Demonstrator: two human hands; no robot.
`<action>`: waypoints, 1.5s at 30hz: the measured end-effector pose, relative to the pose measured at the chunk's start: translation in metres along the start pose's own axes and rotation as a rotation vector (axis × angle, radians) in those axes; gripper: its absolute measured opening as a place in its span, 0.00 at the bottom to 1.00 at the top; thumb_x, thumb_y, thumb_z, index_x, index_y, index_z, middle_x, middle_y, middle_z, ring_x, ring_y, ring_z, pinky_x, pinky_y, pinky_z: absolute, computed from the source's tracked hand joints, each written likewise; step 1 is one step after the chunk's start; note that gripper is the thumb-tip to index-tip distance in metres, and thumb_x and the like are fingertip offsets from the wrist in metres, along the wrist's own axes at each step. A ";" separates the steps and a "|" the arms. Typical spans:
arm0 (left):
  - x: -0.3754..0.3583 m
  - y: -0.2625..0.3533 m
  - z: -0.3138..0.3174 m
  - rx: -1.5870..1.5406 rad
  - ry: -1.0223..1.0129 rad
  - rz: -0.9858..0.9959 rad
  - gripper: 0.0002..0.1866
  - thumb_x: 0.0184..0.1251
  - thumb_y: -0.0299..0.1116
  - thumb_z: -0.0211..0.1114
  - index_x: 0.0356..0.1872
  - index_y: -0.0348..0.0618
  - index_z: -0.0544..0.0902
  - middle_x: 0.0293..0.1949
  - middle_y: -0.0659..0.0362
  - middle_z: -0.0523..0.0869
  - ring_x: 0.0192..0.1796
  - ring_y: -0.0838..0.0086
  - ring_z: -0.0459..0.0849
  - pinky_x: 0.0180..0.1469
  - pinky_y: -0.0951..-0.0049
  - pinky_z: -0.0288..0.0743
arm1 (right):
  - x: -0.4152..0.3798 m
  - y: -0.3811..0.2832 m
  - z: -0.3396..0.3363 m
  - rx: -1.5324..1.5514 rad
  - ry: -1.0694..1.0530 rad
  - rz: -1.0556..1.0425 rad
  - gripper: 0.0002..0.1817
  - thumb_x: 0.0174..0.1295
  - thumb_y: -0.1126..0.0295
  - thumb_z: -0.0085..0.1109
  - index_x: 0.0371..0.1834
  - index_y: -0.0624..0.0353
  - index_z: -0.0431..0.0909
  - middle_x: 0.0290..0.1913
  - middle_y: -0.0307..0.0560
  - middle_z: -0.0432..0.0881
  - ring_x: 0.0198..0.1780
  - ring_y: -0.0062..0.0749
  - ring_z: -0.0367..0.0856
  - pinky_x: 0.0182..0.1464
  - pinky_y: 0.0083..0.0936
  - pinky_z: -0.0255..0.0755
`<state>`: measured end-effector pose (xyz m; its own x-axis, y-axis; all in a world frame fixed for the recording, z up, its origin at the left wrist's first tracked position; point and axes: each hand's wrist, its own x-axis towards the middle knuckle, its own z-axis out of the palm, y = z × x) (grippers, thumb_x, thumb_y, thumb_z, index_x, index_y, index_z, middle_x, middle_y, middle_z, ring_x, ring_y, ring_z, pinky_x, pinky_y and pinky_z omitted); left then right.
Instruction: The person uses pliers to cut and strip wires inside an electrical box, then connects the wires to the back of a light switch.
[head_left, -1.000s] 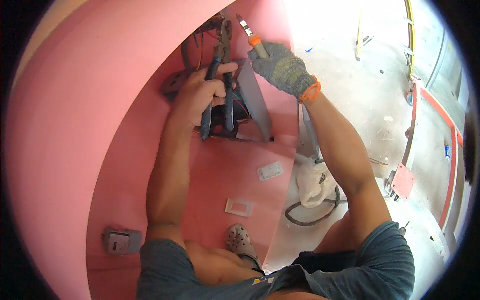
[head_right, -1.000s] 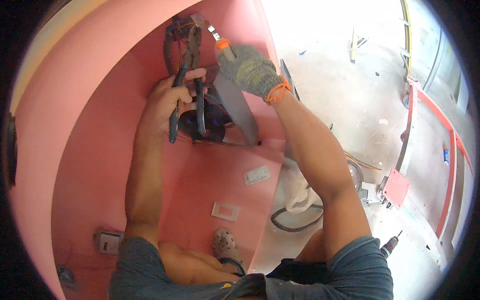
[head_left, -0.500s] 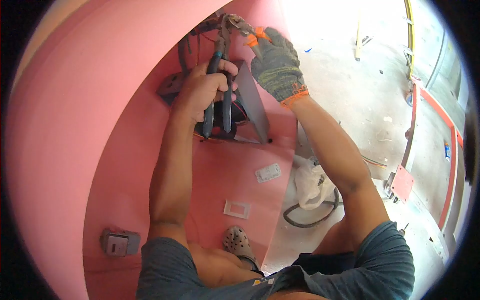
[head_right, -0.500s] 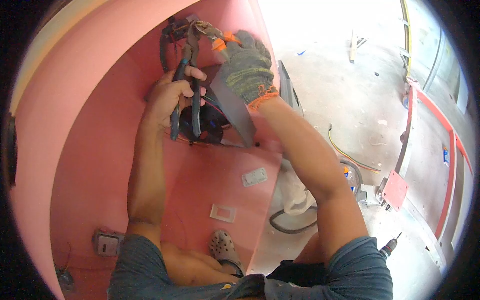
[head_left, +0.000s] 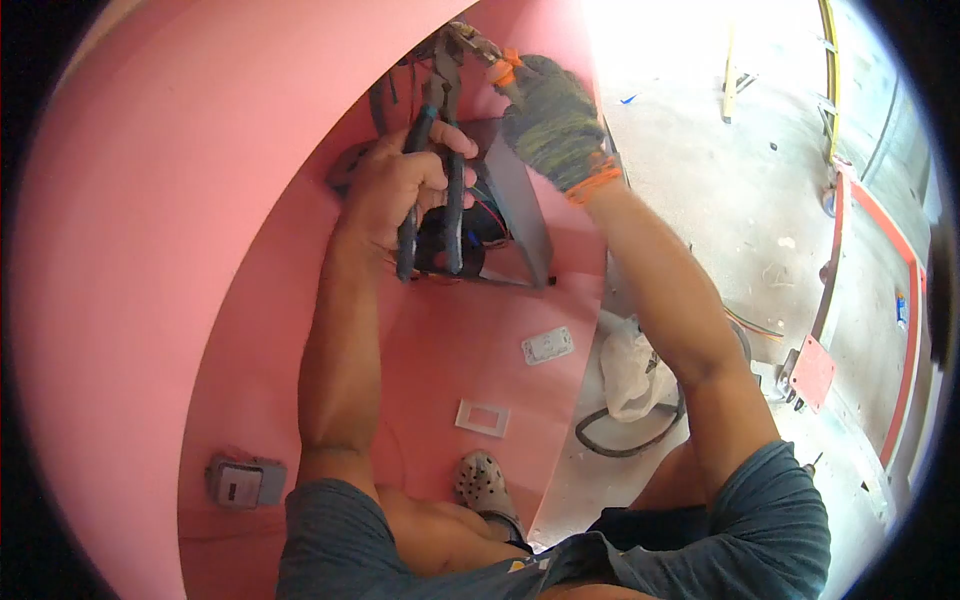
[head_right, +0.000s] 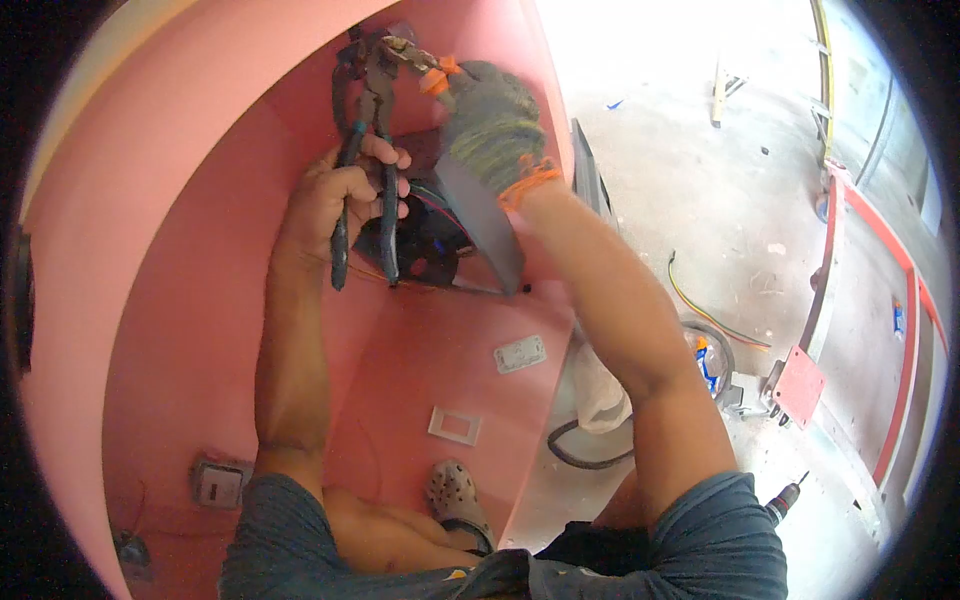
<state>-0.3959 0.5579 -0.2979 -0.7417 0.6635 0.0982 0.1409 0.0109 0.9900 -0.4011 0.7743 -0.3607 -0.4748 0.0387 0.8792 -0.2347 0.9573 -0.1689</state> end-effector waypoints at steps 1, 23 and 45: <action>0.000 -0.001 0.003 0.001 -0.003 0.001 0.21 0.48 0.17 0.49 0.45 0.37 0.80 0.48 0.49 0.80 0.43 0.64 0.83 0.43 0.61 0.85 | -0.001 -0.008 0.007 -0.034 0.142 0.053 0.19 0.56 0.68 0.60 0.52 0.54 0.81 0.56 0.47 0.78 0.54 0.47 0.78 0.57 0.43 0.71; -0.004 -0.006 -0.004 -0.184 -0.092 0.031 0.21 0.50 0.18 0.50 0.46 0.41 0.80 0.48 0.51 0.80 0.42 0.64 0.83 0.44 0.59 0.82 | 0.010 -0.004 0.029 -0.104 0.268 0.021 0.14 0.54 0.67 0.63 0.44 0.57 0.83 0.51 0.50 0.77 0.52 0.50 0.76 0.54 0.46 0.69; -0.002 0.027 -0.091 0.005 -0.360 -0.053 0.16 0.44 0.24 0.57 0.39 0.39 0.79 0.43 0.47 0.81 0.34 0.60 0.83 0.36 0.63 0.82 | 0.031 0.025 0.011 -0.336 0.416 -0.352 0.36 0.60 0.66 0.52 0.72 0.72 0.58 0.78 0.68 0.45 0.78 0.69 0.42 0.75 0.68 0.39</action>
<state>-0.4502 0.4887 -0.2622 -0.4699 0.8827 0.0034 0.1124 0.0560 0.9921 -0.4310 0.7967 -0.3429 -0.0332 -0.2506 0.9675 -0.0061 0.9681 0.2506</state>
